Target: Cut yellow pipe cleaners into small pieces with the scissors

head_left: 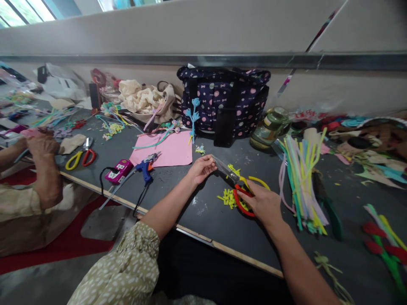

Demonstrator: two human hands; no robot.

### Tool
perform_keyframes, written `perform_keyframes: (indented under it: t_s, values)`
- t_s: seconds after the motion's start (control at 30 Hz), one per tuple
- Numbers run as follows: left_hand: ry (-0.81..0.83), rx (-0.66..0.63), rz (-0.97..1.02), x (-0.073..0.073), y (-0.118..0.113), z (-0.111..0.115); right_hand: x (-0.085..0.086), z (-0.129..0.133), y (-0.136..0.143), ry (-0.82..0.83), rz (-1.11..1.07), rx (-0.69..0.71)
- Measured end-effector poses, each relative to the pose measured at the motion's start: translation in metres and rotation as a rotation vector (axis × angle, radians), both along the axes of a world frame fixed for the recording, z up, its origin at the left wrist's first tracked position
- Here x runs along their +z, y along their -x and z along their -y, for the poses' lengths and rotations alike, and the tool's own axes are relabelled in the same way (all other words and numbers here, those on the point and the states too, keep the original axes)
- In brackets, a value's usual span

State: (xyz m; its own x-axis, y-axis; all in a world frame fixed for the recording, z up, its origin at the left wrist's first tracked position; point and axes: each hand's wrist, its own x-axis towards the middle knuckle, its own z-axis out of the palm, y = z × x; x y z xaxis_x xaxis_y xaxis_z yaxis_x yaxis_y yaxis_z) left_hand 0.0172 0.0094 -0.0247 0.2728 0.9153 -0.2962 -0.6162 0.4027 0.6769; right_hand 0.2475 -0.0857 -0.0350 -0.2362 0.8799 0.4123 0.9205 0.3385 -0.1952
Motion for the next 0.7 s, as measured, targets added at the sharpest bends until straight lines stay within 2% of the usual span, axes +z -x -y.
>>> perform_keyframes:
  t_s: [0.17,0.33,0.53,0.7]
  values:
    - [-0.011,-0.002,-0.006,-0.0003,0.0012,-0.0011,-0.0006,-0.0009,-0.0001,0.008,-0.011,0.005]
    - [-0.043,-0.001,0.010,0.0000,0.0038,-0.0013,-0.0024,-0.0031,-0.0032,-0.018,-0.005,-0.048]
    - [-0.110,0.085,-0.091,0.0032,0.0009,0.0003,-0.0015,-0.0037,-0.0030,0.001,-0.020,-0.038]
    - [-0.129,0.086,-0.166,0.0033,0.0000,0.0010,-0.0028,-0.0034,-0.0017,-0.009,-0.028,-0.023]
